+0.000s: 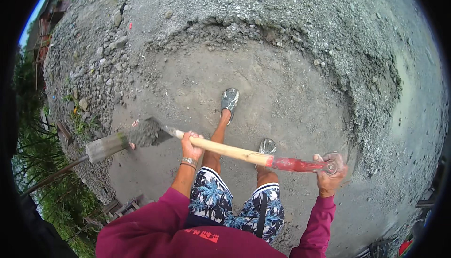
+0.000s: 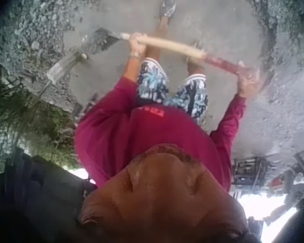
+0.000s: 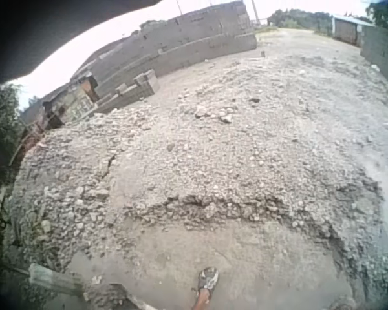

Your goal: The person shovels a mixture of gravel, sand, and cement on the ground, repeatedly turning the pile over to mix it.

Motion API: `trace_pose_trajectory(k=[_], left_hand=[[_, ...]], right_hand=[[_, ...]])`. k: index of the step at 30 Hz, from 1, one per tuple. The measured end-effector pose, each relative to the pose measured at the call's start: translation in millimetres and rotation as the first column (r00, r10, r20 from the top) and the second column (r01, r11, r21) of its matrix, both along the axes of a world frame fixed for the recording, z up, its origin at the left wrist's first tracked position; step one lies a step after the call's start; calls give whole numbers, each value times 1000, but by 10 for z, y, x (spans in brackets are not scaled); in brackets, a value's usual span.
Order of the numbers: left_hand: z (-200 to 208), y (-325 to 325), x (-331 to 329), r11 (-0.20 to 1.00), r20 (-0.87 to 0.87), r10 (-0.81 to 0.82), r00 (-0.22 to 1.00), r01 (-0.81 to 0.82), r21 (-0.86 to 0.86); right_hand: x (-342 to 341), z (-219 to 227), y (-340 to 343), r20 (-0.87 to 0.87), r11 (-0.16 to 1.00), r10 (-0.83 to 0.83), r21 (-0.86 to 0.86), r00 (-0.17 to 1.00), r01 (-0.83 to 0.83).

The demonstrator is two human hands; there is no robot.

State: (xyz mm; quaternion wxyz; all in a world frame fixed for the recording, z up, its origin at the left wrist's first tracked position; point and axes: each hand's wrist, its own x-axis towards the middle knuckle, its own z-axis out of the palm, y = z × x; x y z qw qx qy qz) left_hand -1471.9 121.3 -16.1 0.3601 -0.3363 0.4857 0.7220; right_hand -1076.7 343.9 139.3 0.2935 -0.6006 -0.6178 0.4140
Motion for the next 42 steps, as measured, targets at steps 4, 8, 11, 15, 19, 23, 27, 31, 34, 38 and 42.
trace_pose_trajectory(k=[4,8,11,15,19,23,27,31,34,38,42], left_hand=[[923,-1814,640,955,-3,100,995,-97,-281],[1270,-3259,993,830,78,-19,997,59,-554],[1643,-2939,1253,826,203,158,966,-17,-563],[1060,-1970,1204,882,163,-67,984,135,-452],[286,-932,1387,946,137,-160,978,192,-260],[-136,98,1778,770,227,-519,824,566,-295],[-392,756,1822,639,213,-705,677,736,-225],[-146,1153,2346,622,272,-729,628,774,-119],[76,1234,2382,690,313,-684,659,724,-18],[335,962,2356,676,411,-670,618,737,-6],[845,884,2501,646,486,-658,575,763,-28]], right_hand=[[-343,575,-235,-192,749,658,269,729,-605],[-613,726,-430,-348,666,745,330,569,-669],[-430,442,-568,-270,810,559,-27,784,-586],[646,72,-906,-217,877,142,-425,966,-225],[1045,689,-1536,-193,594,-230,-804,954,-19],[1064,959,-2383,-262,555,-618,-813,741,176],[367,933,-2451,-286,437,-853,-849,437,297],[-104,440,-1883,-227,327,-935,-849,273,414],[-279,252,-1635,-252,340,-931,-862,263,376],[-247,717,-1756,-225,325,-933,-860,280,393],[-202,1145,-1797,-174,271,-952,-863,253,427]])
